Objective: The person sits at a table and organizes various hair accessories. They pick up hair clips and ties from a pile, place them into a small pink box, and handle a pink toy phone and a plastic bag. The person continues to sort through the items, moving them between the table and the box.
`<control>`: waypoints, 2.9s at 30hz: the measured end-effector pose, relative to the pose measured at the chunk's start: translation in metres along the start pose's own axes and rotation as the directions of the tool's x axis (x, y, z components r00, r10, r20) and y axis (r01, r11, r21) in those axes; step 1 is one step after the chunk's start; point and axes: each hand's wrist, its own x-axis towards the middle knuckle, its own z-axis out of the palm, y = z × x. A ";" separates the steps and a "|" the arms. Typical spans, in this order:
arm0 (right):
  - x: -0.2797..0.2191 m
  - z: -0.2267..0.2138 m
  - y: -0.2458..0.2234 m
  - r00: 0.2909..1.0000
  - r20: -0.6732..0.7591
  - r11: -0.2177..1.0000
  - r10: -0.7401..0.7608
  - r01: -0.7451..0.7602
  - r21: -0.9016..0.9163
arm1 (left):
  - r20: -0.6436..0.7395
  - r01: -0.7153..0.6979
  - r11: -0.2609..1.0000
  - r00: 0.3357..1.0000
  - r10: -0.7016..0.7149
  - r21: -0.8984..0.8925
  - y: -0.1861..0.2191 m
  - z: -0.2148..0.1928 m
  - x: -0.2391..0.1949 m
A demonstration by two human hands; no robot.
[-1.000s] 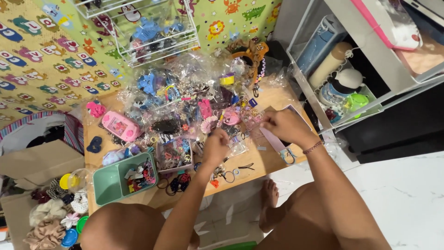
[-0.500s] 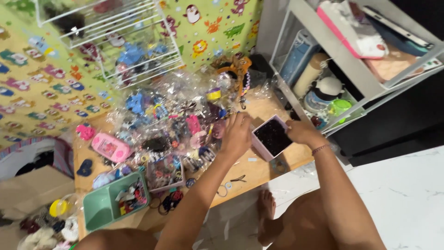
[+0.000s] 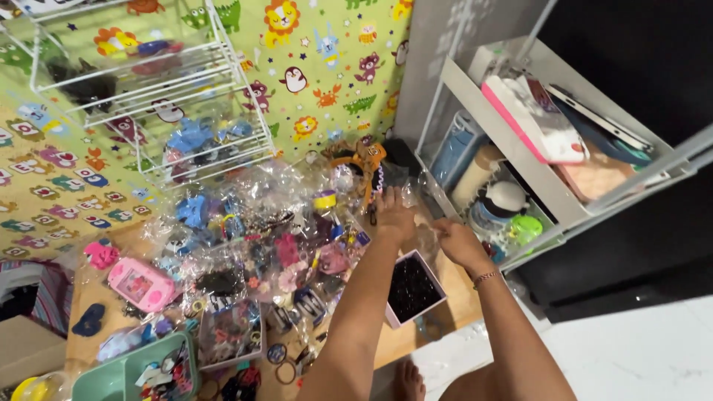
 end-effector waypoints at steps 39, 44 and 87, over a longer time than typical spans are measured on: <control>-0.038 0.047 -0.150 0.868 -0.037 0.541 -0.494 0.341 0.769 | -0.244 -0.312 0.042 0.644 -0.725 -0.949 -0.146 -0.092 -0.176; -0.062 0.063 -0.182 0.834 -0.023 0.533 -0.552 0.374 0.759 | -0.104 -0.307 -0.167 0.702 -0.705 -0.937 -0.173 -0.085 -0.201; -0.134 0.110 -0.271 0.851 -0.460 0.627 -0.255 0.507 0.591 | -0.023 -0.394 -0.412 0.745 -0.667 -0.822 -0.201 -0.084 -0.264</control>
